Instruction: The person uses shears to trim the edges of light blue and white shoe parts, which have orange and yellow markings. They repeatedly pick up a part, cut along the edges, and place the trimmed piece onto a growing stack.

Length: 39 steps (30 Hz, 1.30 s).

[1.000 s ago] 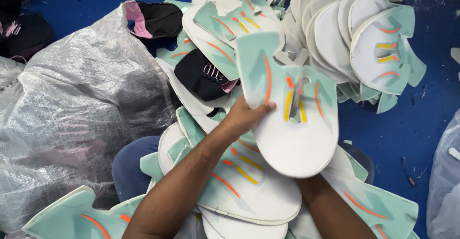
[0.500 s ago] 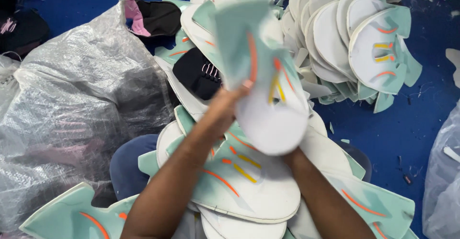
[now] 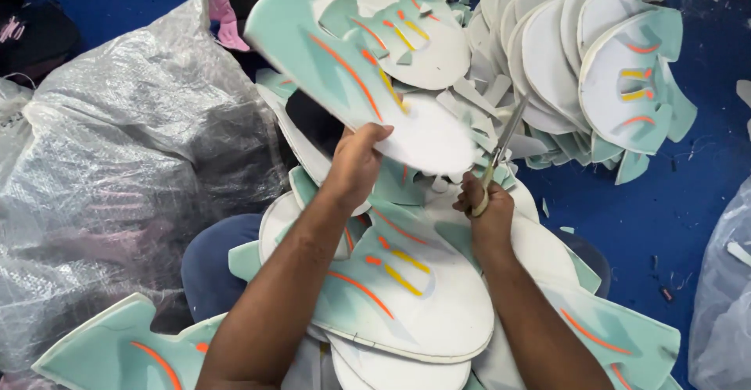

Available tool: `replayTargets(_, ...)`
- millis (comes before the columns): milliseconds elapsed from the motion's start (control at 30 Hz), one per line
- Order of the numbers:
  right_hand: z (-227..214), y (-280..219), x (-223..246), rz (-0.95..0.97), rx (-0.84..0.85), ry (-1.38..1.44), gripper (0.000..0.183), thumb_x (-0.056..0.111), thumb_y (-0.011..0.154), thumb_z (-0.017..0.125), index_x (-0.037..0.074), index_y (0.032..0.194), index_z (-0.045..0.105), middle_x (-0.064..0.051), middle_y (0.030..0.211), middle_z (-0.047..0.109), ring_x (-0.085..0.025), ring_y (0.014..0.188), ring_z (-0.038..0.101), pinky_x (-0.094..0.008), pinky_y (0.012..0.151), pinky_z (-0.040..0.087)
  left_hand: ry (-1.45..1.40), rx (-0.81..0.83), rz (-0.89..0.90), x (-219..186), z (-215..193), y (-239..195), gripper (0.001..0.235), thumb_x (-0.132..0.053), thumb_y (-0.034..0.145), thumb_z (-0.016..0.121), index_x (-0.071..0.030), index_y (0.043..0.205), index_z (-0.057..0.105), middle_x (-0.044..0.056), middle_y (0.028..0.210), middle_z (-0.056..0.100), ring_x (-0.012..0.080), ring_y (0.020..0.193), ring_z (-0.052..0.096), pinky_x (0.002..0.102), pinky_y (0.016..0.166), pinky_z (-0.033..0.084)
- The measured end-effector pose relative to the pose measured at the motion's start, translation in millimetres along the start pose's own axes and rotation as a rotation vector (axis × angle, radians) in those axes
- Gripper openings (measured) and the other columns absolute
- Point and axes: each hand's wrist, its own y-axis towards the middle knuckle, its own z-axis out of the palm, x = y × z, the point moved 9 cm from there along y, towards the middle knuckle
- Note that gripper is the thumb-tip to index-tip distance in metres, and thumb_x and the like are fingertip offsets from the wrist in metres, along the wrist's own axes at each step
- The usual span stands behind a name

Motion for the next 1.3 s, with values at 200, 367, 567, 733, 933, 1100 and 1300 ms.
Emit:
replayTargets(200,-2.6,7.5,-9.4,-0.164,0.058,-0.097,0.030,0.026,0.093,0.077,-0.002,0.092,0.068,-0.005,0.075,0.066,-0.014,0.061,0.063,-0.029,0.059,0.056,-0.069,0.141,0.000,-22.3,37.4,-15.2,0.063,-0.040,0.087,0.057,-0.003,0.137,0.055,0.005,0.111,0.064,0.0153,0.101,0.061,0.032,0.091,0.050)
replayTargets(367,19.2,-10.0,-3.7,-0.218,0.396,-0.075,0.045,0.044,0.088,0.078,0.001,0.095,0.067,-0.005,0.083,0.068,-0.015,0.073,0.064,-0.031,0.069,0.054,0.070,0.314,0.052,-2.4,35.7,-10.8,0.063,-0.055,0.102,0.061,0.005,0.121,0.065,0.006,0.091,0.058,0.0134,0.081,0.049,0.029,0.075,0.040)
replayTargets(567,47.8,-44.3,9.7,-0.282,0.742,-0.146,0.065,0.067,0.085,0.073,0.005,0.103,0.065,-0.004,0.100,0.063,-0.015,0.093,0.057,-0.030,0.084,0.046,0.377,0.455,0.066,5.7,52.8,-17.4,0.058,-0.060,0.100,0.057,-0.003,0.113,0.062,0.006,0.091,0.067,0.0100,0.075,0.050,0.026,0.066,0.042)
replayTargets(733,53.1,-49.7,29.5,-0.349,0.702,-0.218,0.065,0.069,0.087,0.071,0.006,0.100,0.064,-0.002,0.099,0.062,-0.014,0.094,0.057,-0.028,0.086,0.046,0.416,0.502,-0.029,14.6,70.0,-26.5,0.055,-0.054,0.100,0.058,-0.004,0.121,0.062,0.005,0.097,0.065,0.0115,0.086,0.060,0.027,0.073,0.048)
replayTargets(933,49.8,-48.2,23.7,-0.275,0.724,-0.133,0.058,0.062,0.088,0.070,0.005,0.100,0.064,-0.003,0.096,0.062,-0.013,0.085,0.051,-0.029,0.079,0.042,0.344,0.518,-0.097,21.9,71.0,-26.1,0.053,-0.048,0.101,0.062,-0.001,0.125,0.060,0.007,0.105,0.064,0.0131,0.092,0.061,0.028,0.079,0.050)
replayTargets(1100,40.7,-36.8,5.9,-0.225,0.623,-0.109,0.042,0.045,0.091,0.074,0.004,0.092,0.063,-0.005,0.085,0.065,-0.014,0.079,0.059,-0.030,0.074,0.049,0.361,0.483,-0.093,19.5,67.6,-23.1,0.051,-0.049,0.098,0.062,-0.003,0.122,0.060,0.004,0.098,0.065,0.0120,0.085,0.056,0.028,0.074,0.047)
replayTargets(1300,26.3,-16.7,-33.6,-0.034,0.364,-0.109,0.028,0.022,0.088,0.080,0.003,0.075,0.065,-0.003,0.065,0.064,-0.013,0.056,0.062,-0.031,0.054,0.054,0.480,0.436,-0.013,30.6,53.1,-16.4,0.055,-0.057,0.099,0.056,-0.004,0.105,0.067,0.002,0.088,0.064,0.0111,0.078,0.051,0.028,0.069,0.043)
